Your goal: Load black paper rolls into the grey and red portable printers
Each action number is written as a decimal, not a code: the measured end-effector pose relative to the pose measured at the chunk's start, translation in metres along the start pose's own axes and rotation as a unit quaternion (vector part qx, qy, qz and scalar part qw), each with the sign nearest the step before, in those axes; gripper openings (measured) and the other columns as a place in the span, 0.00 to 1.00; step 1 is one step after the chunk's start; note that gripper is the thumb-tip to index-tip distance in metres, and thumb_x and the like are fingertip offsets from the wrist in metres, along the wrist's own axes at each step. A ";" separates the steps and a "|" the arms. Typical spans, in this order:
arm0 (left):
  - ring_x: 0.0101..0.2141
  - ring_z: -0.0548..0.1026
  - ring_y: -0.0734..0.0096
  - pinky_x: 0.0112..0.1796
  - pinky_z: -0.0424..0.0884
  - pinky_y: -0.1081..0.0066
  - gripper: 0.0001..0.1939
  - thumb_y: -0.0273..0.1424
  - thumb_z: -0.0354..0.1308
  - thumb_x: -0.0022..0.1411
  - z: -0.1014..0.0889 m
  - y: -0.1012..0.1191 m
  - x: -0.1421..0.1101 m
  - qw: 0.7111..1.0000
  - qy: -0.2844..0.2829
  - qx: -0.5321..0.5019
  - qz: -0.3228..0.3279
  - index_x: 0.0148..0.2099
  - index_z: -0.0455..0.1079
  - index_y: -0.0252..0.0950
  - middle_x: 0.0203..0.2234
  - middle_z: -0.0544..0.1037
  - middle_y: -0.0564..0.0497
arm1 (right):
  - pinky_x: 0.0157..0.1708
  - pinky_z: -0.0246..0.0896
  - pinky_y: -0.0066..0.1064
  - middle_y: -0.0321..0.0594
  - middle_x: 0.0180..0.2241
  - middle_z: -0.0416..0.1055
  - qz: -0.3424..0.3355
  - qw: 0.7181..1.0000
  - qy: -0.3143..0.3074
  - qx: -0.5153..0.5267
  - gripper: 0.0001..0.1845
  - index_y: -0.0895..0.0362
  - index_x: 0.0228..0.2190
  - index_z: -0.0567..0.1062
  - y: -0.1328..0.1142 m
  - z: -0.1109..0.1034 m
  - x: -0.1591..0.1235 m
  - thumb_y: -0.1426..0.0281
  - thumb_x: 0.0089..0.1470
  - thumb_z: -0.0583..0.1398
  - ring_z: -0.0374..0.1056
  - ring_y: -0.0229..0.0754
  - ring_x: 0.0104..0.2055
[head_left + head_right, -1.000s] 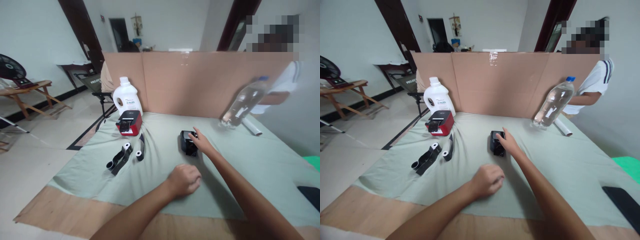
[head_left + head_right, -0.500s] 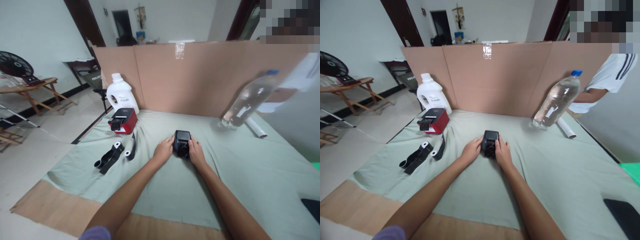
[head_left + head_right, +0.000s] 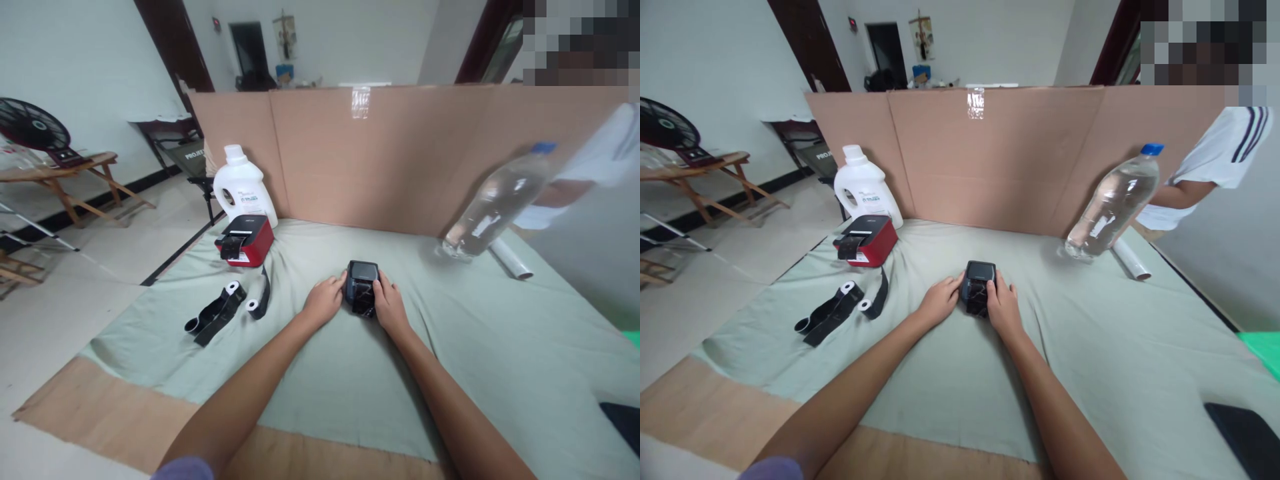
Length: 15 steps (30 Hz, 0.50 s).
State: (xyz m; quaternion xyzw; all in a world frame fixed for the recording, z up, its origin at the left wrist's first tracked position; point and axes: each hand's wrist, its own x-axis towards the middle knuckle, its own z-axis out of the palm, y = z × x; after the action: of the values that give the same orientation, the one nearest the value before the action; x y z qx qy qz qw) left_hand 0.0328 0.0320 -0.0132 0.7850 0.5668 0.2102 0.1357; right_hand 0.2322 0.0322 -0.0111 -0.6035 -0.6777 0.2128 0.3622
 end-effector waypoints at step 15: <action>0.44 0.79 0.60 0.48 0.72 0.65 0.31 0.23 0.45 0.70 -0.014 0.017 0.002 0.989 -0.039 0.137 -0.026 0.73 0.59 0.39 0.49 0.79 0.44 | 0.69 0.45 0.59 0.54 0.63 0.69 -0.032 0.999 -0.002 -0.024 0.36 0.60 0.67 0.63 0.013 0.002 0.004 0.52 0.70 0.44 0.66 0.58 0.64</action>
State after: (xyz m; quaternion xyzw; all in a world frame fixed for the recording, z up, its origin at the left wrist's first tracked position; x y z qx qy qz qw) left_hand 0.0405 0.0277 0.0068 0.7890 0.6044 0.0960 0.0545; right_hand 0.2392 0.0385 -0.0206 -0.5893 -0.7025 0.1864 0.3529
